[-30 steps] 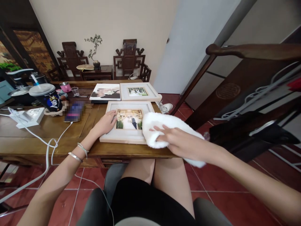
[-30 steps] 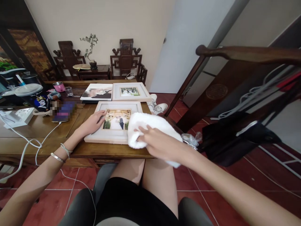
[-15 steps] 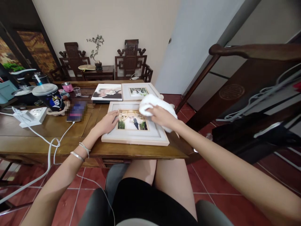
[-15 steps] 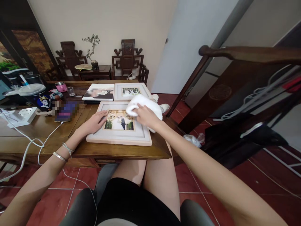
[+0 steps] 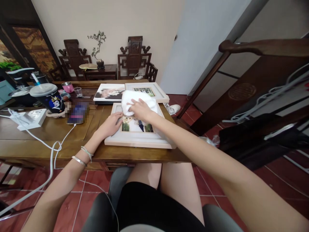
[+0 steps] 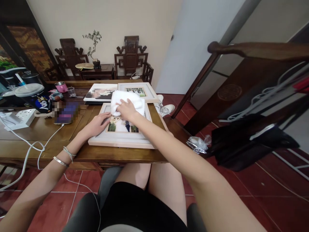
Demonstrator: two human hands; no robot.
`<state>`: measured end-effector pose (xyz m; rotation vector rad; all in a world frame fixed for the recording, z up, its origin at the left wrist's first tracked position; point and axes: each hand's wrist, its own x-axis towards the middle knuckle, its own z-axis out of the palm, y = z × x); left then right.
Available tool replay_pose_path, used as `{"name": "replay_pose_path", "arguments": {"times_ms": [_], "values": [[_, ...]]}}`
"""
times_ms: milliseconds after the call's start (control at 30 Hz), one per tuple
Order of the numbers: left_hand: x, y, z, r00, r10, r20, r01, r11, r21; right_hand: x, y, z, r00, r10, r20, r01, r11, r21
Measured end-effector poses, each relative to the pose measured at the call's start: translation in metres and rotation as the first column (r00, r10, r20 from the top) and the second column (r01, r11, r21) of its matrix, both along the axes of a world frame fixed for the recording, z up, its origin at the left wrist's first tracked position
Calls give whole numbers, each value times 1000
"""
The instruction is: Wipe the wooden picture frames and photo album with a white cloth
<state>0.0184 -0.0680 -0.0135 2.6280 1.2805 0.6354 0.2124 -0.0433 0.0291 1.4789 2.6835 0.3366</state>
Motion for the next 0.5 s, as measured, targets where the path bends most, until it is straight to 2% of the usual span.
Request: {"name": "replay_pose_path", "arguments": {"times_ms": [133, 267, 367, 500], "values": [[0, -2, 1, 1000, 26, 5, -26, 999, -21, 32, -7, 12, 987, -151, 50, 154, 986, -65], [2, -6, 6, 1000, 24, 6, -24, 999, -23, 71, -15, 25, 944, -292, 155, 311, 944, -112], [3, -8, 7, 1000, 27, 7, -27, 1000, -11, 89, -24, 30, 935, -310, 172, 332, 936, -117], [2, -7, 5, 1000, 21, 12, -21, 1000, -3, 92, -48, 33, 954, -258, 155, 283, 944, -170]]}}
